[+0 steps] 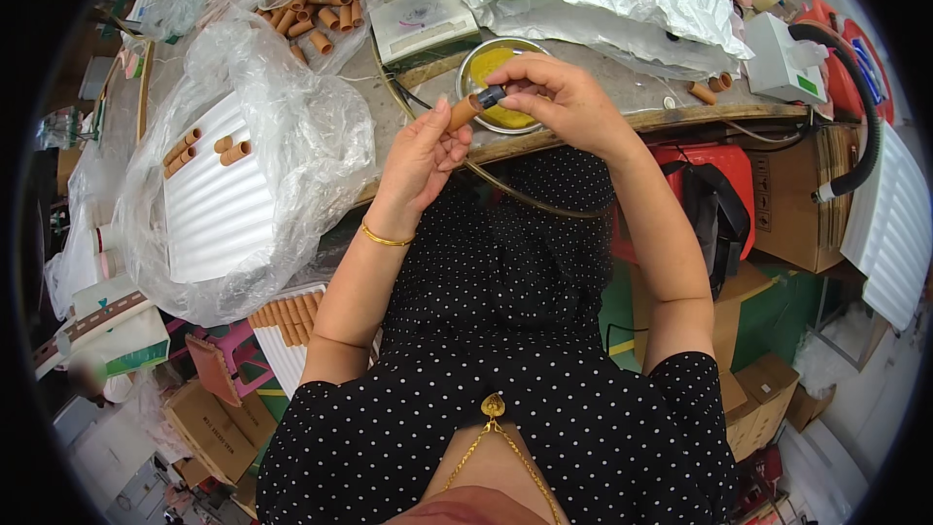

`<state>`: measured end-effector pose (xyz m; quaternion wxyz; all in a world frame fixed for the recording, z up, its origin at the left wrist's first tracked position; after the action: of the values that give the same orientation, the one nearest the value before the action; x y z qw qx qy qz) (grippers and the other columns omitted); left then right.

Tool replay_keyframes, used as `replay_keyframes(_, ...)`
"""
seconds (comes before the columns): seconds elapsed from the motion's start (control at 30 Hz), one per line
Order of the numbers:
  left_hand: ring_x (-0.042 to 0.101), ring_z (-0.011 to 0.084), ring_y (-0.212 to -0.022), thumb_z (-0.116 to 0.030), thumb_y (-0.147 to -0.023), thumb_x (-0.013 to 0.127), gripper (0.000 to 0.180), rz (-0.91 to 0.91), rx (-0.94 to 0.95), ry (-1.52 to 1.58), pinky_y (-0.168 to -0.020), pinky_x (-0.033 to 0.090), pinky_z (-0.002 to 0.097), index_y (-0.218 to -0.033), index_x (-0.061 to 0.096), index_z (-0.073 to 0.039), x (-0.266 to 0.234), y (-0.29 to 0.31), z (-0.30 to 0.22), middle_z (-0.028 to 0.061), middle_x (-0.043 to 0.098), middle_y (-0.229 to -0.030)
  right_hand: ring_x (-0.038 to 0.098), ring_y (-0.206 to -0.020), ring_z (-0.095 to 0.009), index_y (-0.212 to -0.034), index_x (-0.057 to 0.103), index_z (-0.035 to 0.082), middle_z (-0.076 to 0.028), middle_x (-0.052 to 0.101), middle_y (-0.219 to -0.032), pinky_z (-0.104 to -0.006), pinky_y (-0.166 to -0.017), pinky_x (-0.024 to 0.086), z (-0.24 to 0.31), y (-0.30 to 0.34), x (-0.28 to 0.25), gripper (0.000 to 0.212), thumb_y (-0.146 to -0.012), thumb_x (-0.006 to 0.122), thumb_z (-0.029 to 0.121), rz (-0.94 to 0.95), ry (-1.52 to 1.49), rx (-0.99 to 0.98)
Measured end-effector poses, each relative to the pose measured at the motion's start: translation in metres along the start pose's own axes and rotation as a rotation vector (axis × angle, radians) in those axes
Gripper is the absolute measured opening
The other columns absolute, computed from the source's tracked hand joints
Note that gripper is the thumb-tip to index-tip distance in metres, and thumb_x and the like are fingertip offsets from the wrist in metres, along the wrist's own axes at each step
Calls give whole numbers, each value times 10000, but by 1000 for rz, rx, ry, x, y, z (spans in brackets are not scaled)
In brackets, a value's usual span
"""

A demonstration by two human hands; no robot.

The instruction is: The recorder is applying adhesive to small brown tubes and assembling them with filters or bases.

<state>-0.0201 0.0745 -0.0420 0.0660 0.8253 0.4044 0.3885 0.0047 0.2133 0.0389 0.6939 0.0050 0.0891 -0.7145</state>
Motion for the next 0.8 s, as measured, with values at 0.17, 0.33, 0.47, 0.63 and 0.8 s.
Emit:
replay_keyframes(0.17, 466, 75, -560, -354, -890, 522, 340, 12, -2, 1, -510, 385, 163, -917, 561, -18, 1, -4, -3, 28, 562, -696, 546, -858, -104, -986, 588, 0, -54, 575, -910, -216, -755, 442, 32, -9, 11, 181, -806, 585, 16, 124, 360, -189)
replay_keyframes(0.33, 496, 63, -576, -282, -878, 560, 250, -80, 165, -75, -480, 378, 157, -909, 536, -35, -8, 8, -19, 35, 586, -735, 567, -841, -127, -996, 592, -4, -77, 593, -916, -236, -740, 456, 29, -17, 31, 194, -804, 593, 28, 136, 410, -216)
replay_keyframes(0.47, 549, 76, -647, -197, -849, 603, 192, -104, 401, -256, -532, 439, 191, -880, 508, -34, -8, 12, -40, 48, 607, -782, 590, -795, -185, -1037, 588, 40, -100, 595, -892, -269, -696, 463, -19, -6, 21, 256, -783, 613, 55, -23, 110, 94)
replay_keyframes(0.63, 559, 84, -604, -236, -827, 626, 262, -80, 357, -398, -504, 444, 211, -867, 501, -10, -13, 24, -58, 50, 600, -703, 605, -820, -237, -1096, 554, 54, -127, 594, -910, -297, -688, 465, 46, -14, 68, 314, -794, 615, 111, 88, 538, -198)
replay_keyframes(0.8, 595, 97, -673, -203, -862, 561, 189, -336, 510, -971, -583, 467, 232, -927, 595, -28, -73, 60, -149, 46, 634, -757, 596, -780, -284, -1080, 536, 23, -163, 595, -894, -330, -672, 462, 33, -24, 86, 316, -819, 602, 190, 187, 657, -216)
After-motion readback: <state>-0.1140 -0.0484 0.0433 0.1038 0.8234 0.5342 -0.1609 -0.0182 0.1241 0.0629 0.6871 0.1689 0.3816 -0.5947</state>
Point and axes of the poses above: each hand's wrist, its own y-axis away from the middle knuckle, its own x-axis out of the palm, z = x × y, the point moved 9 cm from there along -y, towards the middle knuckle
